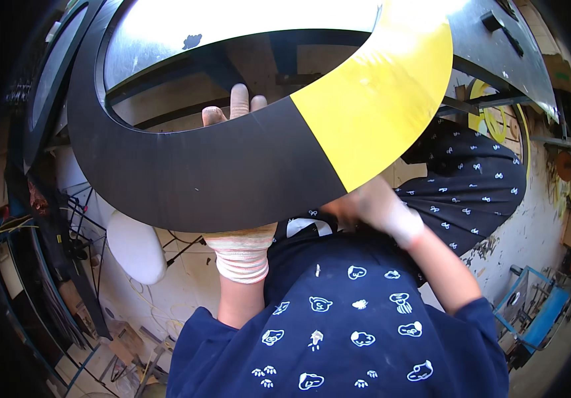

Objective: Apply black tape to the edge of a large yellow and black metal ring.

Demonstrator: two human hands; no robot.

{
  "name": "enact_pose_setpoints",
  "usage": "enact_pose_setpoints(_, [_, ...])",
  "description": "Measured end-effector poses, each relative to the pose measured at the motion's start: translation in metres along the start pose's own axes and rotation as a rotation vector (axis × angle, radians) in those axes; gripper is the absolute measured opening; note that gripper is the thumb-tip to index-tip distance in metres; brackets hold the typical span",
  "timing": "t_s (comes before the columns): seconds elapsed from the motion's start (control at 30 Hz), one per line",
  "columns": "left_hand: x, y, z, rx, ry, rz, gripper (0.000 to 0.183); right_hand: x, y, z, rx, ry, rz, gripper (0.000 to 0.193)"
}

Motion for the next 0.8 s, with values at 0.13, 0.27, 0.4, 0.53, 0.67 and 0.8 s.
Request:
enact_pose_setpoints(0.13, [-0.020, -0.005, -0.010, -0.010, 0.036, -0.185, 0.061, 0.047, -0.023, 0.081, 0.862, 0.437, 0.118, 0.048])
enact_pose_setpoints(0.27, [-0.018, -0.023, -0.024, 0.057, 0.049, -0.213, 0.061, 0.041, -0.051, 0.080, 0.666, -0.027, 0.676, 0.055])
enact_pose_setpoints(0.4, [-0.032, -0.021, -0.029, 0.068, 0.076, -0.317, 0.061, 0.063, -0.047, 0.010, 0.553, 0.100, 0.493, 0.066])
enact_pose_setpoints(0.53, [-0.025, -0.027, -0.037, 0.111, 0.112, -0.381, 0.062, 0.081, -0.051, -0.070, 0.127, -0.134, 0.644, 0.065])
enact_pose_setpoints(0.67, [-0.030, -0.024, -0.035, 0.101, 0.134, -0.444, 0.062, 0.075, -0.130, -0.032, 0.204, -0.082, 0.442, 0.072])
enact_pose_setpoints(0.8, [-0.026, -0.009, -0.026, 0.087, 0.149, -0.495, 0.062, 0.088, -0.123, 0.020, -0.096, -0.678, 1.147, 0.054])
Point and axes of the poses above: each hand's wrist, its own z-axis towards the middle knuckle, its own x-axis out of the back of the hand, y = z × x, the point moved 5 cm from there along z, towards the middle knuckle, and after that the axes turned 8 degrees about -z, right-handed, at the moved point
